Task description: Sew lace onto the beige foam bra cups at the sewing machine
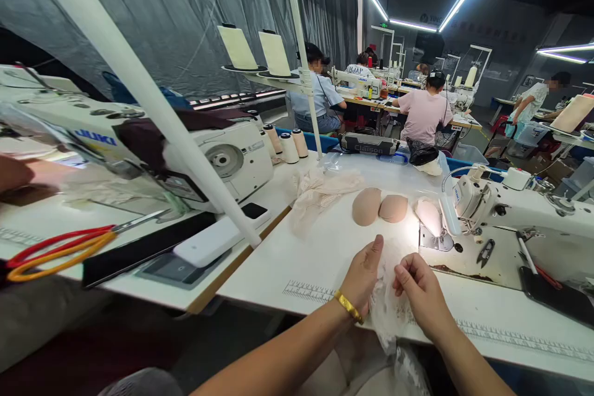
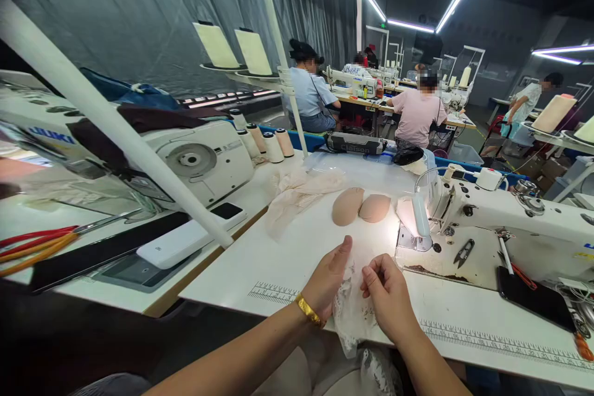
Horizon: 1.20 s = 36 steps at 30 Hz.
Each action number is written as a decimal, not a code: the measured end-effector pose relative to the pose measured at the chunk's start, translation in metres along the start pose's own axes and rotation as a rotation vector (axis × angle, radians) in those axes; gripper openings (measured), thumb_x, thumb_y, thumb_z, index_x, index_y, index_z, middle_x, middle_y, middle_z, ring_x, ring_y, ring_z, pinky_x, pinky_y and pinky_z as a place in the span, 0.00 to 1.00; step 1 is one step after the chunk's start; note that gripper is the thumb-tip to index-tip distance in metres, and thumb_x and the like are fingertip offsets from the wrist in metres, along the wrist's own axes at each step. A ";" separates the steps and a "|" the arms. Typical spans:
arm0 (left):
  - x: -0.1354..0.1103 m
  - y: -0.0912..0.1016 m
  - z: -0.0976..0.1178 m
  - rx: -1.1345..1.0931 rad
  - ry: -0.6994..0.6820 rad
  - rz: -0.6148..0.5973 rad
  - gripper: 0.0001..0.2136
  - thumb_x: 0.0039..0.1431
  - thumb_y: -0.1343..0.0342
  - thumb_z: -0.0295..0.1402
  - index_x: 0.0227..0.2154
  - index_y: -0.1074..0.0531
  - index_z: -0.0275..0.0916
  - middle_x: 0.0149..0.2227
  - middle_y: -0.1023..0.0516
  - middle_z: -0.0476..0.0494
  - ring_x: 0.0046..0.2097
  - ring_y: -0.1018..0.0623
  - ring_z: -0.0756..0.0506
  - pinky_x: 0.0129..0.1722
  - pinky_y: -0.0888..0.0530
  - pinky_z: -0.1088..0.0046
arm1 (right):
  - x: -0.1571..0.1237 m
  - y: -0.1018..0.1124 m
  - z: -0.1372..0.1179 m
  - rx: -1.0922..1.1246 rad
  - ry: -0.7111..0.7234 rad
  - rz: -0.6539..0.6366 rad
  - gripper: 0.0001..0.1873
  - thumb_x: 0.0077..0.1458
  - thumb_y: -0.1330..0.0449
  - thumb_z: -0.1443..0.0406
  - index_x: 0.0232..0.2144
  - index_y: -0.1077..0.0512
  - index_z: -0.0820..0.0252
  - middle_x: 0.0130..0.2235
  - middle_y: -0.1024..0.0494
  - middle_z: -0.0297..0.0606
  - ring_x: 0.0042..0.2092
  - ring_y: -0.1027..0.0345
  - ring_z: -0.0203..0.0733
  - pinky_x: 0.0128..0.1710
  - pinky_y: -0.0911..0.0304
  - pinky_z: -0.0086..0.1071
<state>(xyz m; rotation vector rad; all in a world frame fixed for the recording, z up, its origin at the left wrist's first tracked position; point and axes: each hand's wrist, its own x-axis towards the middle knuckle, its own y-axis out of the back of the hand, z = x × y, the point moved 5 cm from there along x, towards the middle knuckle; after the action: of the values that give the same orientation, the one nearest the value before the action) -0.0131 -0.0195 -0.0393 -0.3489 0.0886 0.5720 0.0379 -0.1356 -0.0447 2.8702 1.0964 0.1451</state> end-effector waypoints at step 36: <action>0.100 0.036 0.089 1.432 -0.617 0.051 0.08 0.61 0.51 0.25 0.30 0.28 0.38 0.41 0.21 0.33 0.48 0.24 0.34 0.51 0.29 0.54 | 0.028 0.039 0.036 0.241 -0.264 0.020 0.22 0.51 0.29 0.49 0.40 0.26 0.56 0.35 0.20 0.34 0.31 0.30 0.37 0.32 0.42 0.30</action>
<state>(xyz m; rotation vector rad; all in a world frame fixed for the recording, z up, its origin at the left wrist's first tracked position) 0.0501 0.0914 0.0160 1.2213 -0.1005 0.5185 0.0890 -0.1469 -0.0750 2.9892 1.1000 -0.3792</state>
